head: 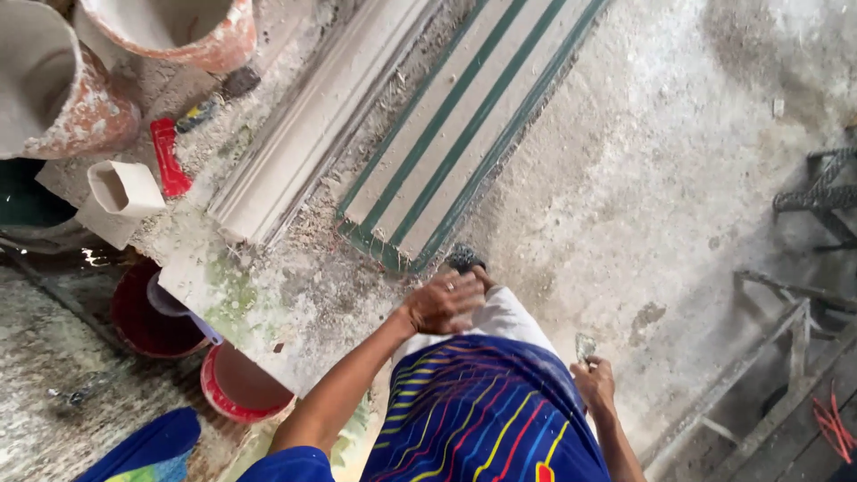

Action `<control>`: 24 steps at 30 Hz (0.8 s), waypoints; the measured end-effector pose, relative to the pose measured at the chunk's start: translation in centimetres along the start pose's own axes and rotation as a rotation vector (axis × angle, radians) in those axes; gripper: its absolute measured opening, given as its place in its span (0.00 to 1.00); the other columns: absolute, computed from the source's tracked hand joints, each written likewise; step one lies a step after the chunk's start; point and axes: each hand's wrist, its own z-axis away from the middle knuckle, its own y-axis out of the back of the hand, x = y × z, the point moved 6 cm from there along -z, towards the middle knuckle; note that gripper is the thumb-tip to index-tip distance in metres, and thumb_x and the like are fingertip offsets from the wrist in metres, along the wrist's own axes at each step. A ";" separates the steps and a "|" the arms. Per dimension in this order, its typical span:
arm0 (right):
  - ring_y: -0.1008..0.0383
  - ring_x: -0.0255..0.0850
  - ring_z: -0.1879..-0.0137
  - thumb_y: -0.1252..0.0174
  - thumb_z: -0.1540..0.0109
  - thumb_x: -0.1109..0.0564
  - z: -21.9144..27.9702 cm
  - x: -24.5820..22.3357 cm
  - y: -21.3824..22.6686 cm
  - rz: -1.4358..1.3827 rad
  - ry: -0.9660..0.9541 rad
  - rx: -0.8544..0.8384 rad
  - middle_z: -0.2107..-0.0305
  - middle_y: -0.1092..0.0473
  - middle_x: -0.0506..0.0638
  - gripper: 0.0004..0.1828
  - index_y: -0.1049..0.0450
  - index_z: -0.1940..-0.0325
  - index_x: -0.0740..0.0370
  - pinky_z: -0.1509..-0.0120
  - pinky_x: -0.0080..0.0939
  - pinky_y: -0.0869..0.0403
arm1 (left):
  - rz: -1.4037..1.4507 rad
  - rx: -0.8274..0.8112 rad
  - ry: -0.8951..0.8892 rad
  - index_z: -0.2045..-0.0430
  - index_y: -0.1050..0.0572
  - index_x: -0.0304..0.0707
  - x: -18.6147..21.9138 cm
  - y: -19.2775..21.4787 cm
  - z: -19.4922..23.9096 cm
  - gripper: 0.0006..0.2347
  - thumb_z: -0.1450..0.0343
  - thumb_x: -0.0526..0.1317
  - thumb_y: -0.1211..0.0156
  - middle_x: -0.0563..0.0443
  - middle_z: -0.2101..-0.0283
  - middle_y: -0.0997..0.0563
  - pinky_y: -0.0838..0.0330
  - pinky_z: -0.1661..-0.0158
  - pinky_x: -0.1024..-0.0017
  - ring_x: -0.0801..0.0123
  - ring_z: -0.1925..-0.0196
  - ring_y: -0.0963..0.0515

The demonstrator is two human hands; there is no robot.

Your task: Scraping excess material from the edges of a long decorative mold using a hand tool.

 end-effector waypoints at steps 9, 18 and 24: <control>0.21 0.53 0.47 0.36 0.41 0.41 -5.7 9.9 -1.8 0.168 -0.007 -0.006 0.53 0.21 0.60 0.29 0.27 0.41 0.57 0.42 0.44 0.29 | -0.420 0.520 0.645 0.24 0.71 0.50 0.1 3.2 3.9 0.30 0.19 0.55 0.73 0.41 0.24 0.85 0.79 0.25 0.37 0.47 0.21 0.82; 0.21 0.54 0.47 0.36 0.40 0.45 -2.9 7.0 -1.6 0.103 -0.023 -0.005 0.54 0.21 0.62 0.29 0.29 0.39 0.59 0.42 0.44 0.30 | -0.206 0.480 0.916 0.24 0.61 0.39 -3.6 -0.1 5.3 0.34 0.22 0.59 0.68 0.32 0.22 0.60 0.61 0.25 0.47 0.43 0.19 0.57; 0.22 0.52 0.61 0.39 0.43 0.52 -0.1 1.1 -0.1 0.017 -0.096 0.018 0.58 0.22 0.59 0.29 0.31 0.38 0.59 0.53 0.48 0.28 | -0.178 0.469 0.235 0.51 0.22 0.37 3.6 0.3 5.1 0.15 0.25 0.43 0.50 0.37 0.49 0.17 0.28 0.41 0.49 0.48 0.48 0.18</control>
